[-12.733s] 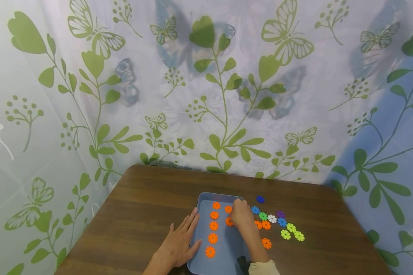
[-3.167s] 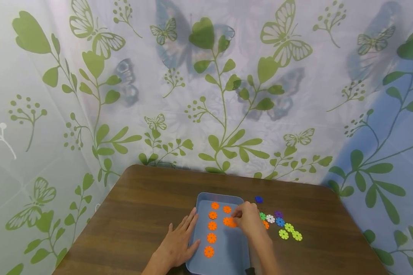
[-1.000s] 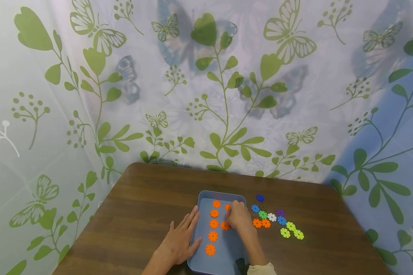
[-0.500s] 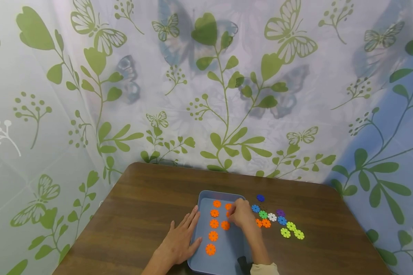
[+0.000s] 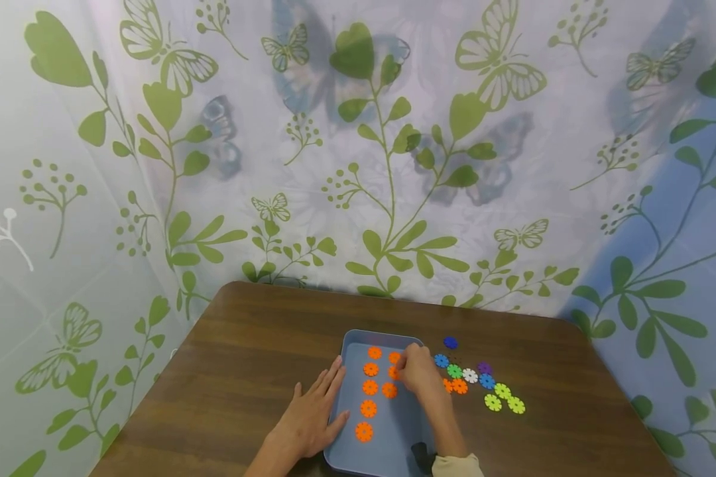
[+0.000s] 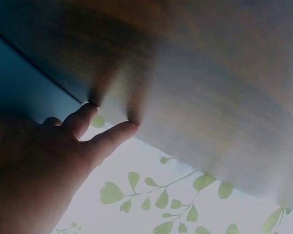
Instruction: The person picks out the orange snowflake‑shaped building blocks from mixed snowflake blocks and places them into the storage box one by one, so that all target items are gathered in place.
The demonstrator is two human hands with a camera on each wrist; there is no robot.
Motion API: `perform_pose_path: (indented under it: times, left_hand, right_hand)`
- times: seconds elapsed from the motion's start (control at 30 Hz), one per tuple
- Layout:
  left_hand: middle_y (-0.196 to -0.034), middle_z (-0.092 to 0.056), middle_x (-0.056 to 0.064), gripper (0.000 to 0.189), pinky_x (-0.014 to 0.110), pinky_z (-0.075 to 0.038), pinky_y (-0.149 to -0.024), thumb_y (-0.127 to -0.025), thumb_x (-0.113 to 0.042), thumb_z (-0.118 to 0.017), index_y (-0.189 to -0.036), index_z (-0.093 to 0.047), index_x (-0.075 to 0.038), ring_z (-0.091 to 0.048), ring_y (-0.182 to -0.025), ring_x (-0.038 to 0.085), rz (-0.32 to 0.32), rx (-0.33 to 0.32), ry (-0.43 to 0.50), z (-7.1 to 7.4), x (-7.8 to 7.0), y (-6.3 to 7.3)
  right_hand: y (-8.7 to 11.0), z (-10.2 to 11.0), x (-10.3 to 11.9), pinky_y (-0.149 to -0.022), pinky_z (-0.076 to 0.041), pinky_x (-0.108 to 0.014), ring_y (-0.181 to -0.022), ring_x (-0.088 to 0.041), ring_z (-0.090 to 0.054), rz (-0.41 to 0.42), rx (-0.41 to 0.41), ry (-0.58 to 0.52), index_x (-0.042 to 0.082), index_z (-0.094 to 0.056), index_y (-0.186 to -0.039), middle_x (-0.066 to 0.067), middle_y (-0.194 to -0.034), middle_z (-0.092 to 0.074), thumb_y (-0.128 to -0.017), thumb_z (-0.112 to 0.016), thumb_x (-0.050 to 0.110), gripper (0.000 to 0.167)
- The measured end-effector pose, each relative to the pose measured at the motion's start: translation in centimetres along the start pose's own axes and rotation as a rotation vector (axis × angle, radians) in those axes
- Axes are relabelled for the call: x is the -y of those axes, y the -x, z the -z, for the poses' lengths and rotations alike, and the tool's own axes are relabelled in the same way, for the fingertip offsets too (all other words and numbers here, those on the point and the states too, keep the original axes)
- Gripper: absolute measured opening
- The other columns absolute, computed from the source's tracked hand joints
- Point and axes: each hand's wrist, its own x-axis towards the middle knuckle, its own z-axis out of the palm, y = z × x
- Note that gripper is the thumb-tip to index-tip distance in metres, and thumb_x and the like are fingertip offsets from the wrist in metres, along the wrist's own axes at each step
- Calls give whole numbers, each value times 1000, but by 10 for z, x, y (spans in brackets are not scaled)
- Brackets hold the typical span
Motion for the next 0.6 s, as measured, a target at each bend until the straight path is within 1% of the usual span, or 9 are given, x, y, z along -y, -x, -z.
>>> perform_pose_path:
  times: [0.07, 0.17, 0.3, 0.4, 0.6]
  left_hand:
    - [-180, -20, 14, 77, 85, -37, -105, -110, -42, -58, -169, -28, -3, -42, -154, 45, -8, -6, 1, -1, 0, 0]
    - [-180, -20, 15, 77, 86, -36, -104, -110, -42, -57, -169, -28, -3, -42, -153, 46, -14, -8, 0, -2, 1, -1]
    - [-180, -19, 14, 77, 86, -35, -106, -110, -42, -57, -169, -28, -3, -41, -155, 45, 1, 3, 15, -1, 0, 0]
    - [-180, -20, 14, 77, 86, -35, -106, -109, -41, -58, -169, -29, -3, -41, -155, 44, 8, 6, 22, 0, -1, 0]
    - [-180, -19, 15, 77, 86, -34, -105, -110, -41, -58, -169, -28, -3, -40, -155, 45, 3, 11, 16, 1, -1, -1]
  right_hand:
    - [0, 2, 0, -68, -63, -43, -78, -27, -70, 12, -9, -17, -5, -80, -88, -16, -89, -74, -85, -73, -14, 12]
    - [2, 6, 1, -66, -62, -41, -74, -25, -68, 28, -29, -50, -5, -80, -86, -14, -85, -73, -86, -74, -12, 9]
    - [5, 13, 4, -64, -61, -39, -70, -22, -66, 36, -58, -69, -5, -79, -85, -10, -81, -72, -88, -79, -9, 5]
    - [8, 20, 8, -64, -61, -38, -71, -21, -68, 54, -88, -78, -5, -79, -88, -9, -80, -73, -89, -82, -7, 4]
    - [17, 39, 20, -69, -63, -39, -73, -21, -71, 107, -169, -112, -4, -79, -90, -8, -80, -75, -89, -81, -9, 5]
